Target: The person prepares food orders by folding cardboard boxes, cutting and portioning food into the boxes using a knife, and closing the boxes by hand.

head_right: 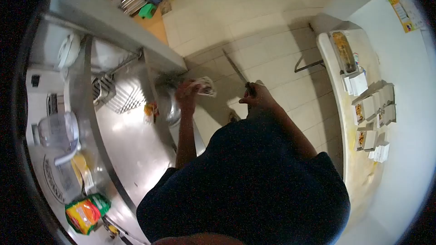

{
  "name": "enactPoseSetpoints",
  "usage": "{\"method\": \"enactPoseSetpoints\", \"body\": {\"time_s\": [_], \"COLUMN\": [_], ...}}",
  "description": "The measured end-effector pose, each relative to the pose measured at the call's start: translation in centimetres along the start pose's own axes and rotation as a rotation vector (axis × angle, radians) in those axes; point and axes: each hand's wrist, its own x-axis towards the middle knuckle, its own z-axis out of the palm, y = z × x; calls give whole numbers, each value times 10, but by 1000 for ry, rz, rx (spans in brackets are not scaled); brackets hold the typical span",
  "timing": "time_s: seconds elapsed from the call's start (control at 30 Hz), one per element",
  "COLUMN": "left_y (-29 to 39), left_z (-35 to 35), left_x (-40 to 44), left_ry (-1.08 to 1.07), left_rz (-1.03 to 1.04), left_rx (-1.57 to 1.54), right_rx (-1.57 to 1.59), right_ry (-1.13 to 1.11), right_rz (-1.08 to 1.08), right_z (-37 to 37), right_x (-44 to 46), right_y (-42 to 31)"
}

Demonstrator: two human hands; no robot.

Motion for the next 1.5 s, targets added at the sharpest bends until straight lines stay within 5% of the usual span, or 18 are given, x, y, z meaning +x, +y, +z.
{"method": "enactPoseSetpoints", "body": {"time_s": [0.07, 0.17, 0.43, 0.63, 0.83, 0.97, 1.03, 1.17, 1.27, 1.4, 1.5], "left_y": [25, 49, 27, 74, 29, -2, 10, -39, -21, -5, -11], "left_z": [58, 135, 284, 330, 363, 390, 409, 464, 495, 540, 581], "left_x": [24, 51, 133, 198, 249, 292, 314, 388, 453, 530, 560], "left_ry": [-156, -441, -692, -759, -943, -895, -849, -905, -892, -997, -1197], "left_rz": [79, -235, 266, 135, -160, 95, -62, 14, 88, 634, 501], "left_rx": [20, -89, -228, 74, 233, 302, 100, 233, 177, 172, 85], "right_rx": [161, 296, 307, 231, 219, 205, 137, 31, 114, 183, 193], "right_ry": [110, 237, 357, 399, 558, 556, 562, 528, 535, 625, 588], "right_rz": [53, 74, 66, 148, 139, 151, 107, 37, 195, 14, 156], "right_z": [-27, -65, -151, -217, -253, -279, -294, -337, -377, -414, -445], "right_x": [7, 23, 97, 135, 192, 243, 270, 335, 383, 428, 443], "right_y": [-2, -9, 40, 58, 69, 76, 79, 91, 77, 99, 103]}}
